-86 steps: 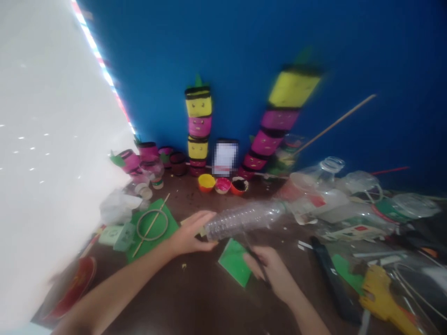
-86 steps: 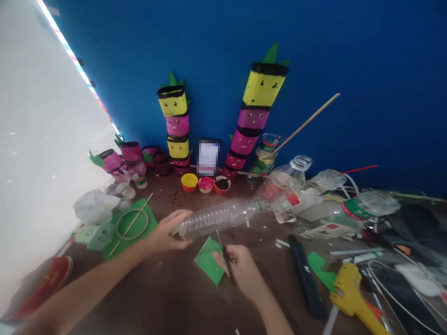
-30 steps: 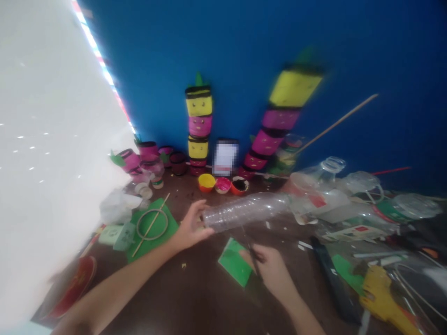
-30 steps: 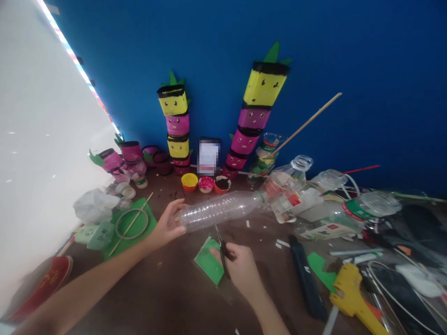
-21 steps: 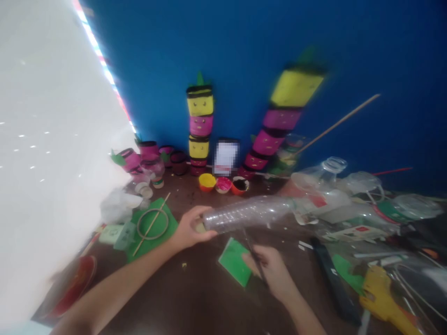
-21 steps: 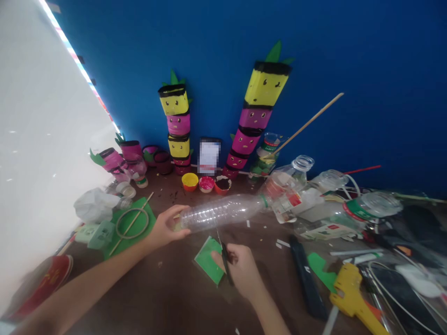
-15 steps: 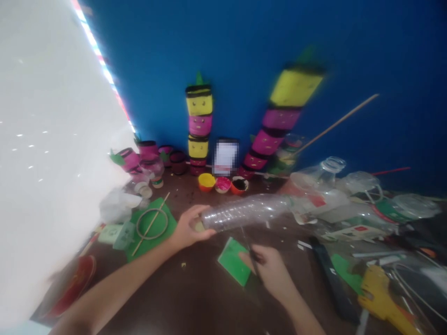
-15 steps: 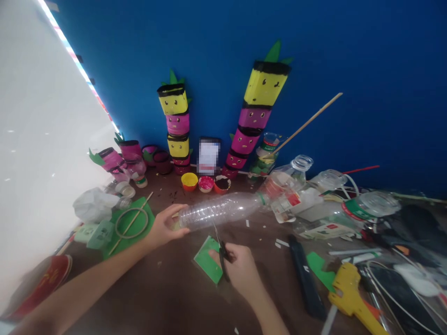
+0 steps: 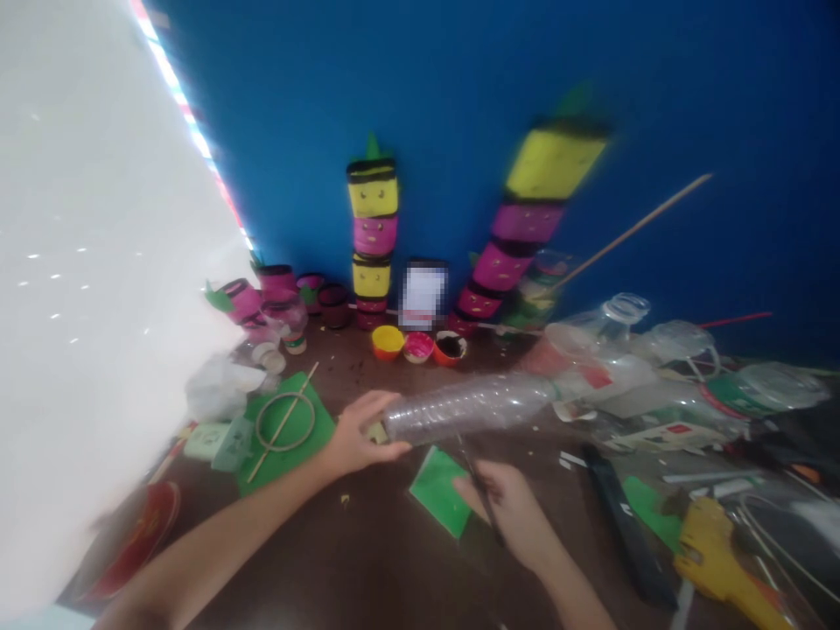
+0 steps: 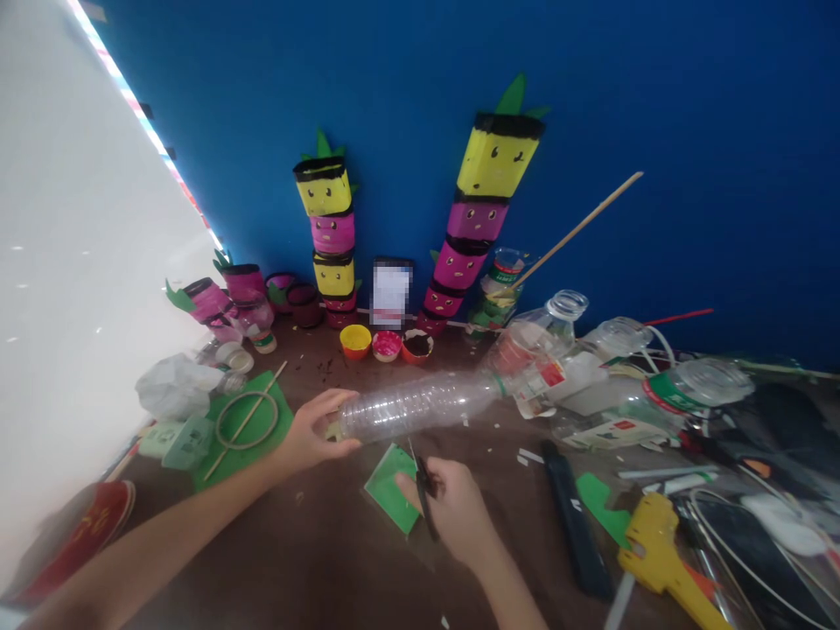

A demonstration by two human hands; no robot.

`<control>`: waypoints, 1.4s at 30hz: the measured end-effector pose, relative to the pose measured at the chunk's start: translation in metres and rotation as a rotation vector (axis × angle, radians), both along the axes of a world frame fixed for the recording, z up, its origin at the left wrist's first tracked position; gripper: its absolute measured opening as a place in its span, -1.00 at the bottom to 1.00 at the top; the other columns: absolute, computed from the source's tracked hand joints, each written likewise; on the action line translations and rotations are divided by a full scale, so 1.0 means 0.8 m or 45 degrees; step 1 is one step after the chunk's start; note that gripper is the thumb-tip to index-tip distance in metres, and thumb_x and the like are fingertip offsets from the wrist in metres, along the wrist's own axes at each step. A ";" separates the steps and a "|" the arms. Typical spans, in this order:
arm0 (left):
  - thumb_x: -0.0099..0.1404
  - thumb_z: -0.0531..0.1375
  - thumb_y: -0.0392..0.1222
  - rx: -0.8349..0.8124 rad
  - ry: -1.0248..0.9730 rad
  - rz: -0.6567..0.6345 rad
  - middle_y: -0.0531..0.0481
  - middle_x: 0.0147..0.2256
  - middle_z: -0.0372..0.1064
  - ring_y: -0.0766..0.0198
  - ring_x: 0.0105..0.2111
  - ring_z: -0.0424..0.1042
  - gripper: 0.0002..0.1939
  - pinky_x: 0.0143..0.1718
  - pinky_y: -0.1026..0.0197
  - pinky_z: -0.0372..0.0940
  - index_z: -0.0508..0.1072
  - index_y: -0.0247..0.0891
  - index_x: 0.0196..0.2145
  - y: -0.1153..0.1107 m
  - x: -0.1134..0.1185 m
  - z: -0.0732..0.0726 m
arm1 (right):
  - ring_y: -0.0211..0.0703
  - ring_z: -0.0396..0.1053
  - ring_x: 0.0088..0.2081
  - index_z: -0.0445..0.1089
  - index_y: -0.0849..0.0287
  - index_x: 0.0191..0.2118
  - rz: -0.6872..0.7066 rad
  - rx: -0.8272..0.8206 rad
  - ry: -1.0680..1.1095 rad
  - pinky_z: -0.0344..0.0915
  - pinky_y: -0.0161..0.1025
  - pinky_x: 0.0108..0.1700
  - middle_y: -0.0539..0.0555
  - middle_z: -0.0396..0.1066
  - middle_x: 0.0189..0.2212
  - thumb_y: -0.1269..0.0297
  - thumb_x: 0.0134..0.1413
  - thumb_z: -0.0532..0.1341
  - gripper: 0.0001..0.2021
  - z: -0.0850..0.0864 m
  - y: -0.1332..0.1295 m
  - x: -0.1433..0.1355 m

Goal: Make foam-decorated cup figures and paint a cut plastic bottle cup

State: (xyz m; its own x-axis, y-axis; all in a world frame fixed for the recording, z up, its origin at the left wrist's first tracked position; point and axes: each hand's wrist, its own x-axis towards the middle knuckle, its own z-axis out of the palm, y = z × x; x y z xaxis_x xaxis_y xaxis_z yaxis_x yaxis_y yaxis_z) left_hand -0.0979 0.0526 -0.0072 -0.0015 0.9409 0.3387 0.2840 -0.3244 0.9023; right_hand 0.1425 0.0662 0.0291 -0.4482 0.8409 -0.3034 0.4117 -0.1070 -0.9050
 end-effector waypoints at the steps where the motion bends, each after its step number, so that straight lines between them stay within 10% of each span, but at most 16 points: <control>1: -0.02 0.35 -0.16 0.011 0.038 0.004 -0.18 -0.04 0.30 0.11 -0.04 0.34 -0.38 0.00 0.08 0.30 0.34 -0.22 0.03 0.000 0.000 0.000 | -0.25 0.20 -0.51 0.30 0.24 -0.57 -0.001 -0.006 0.005 0.16 -0.35 -0.49 -0.05 0.22 -0.64 0.05 -0.17 0.27 -0.68 -0.002 0.000 0.001; 42: 0.07 0.30 -0.15 0.480 0.425 0.078 -0.19 0.00 0.26 0.11 -0.01 0.32 -0.29 -0.06 0.08 0.32 0.16 -0.11 0.16 -0.009 0.005 0.002 | -0.20 0.24 -0.55 0.38 0.26 -0.61 -0.064 -0.079 0.058 0.20 -0.31 -0.53 -0.01 0.26 -0.70 -0.12 -0.26 0.28 -0.56 0.003 0.006 -0.004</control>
State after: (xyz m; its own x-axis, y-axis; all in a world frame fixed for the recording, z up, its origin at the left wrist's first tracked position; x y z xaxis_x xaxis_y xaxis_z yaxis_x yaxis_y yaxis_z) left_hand -0.0939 0.0456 -0.0055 0.1135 0.7549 0.6460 0.5660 -0.5835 0.5824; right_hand 0.1394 0.0710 0.0317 -0.4203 0.8429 -0.3360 0.3632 -0.1831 -0.9136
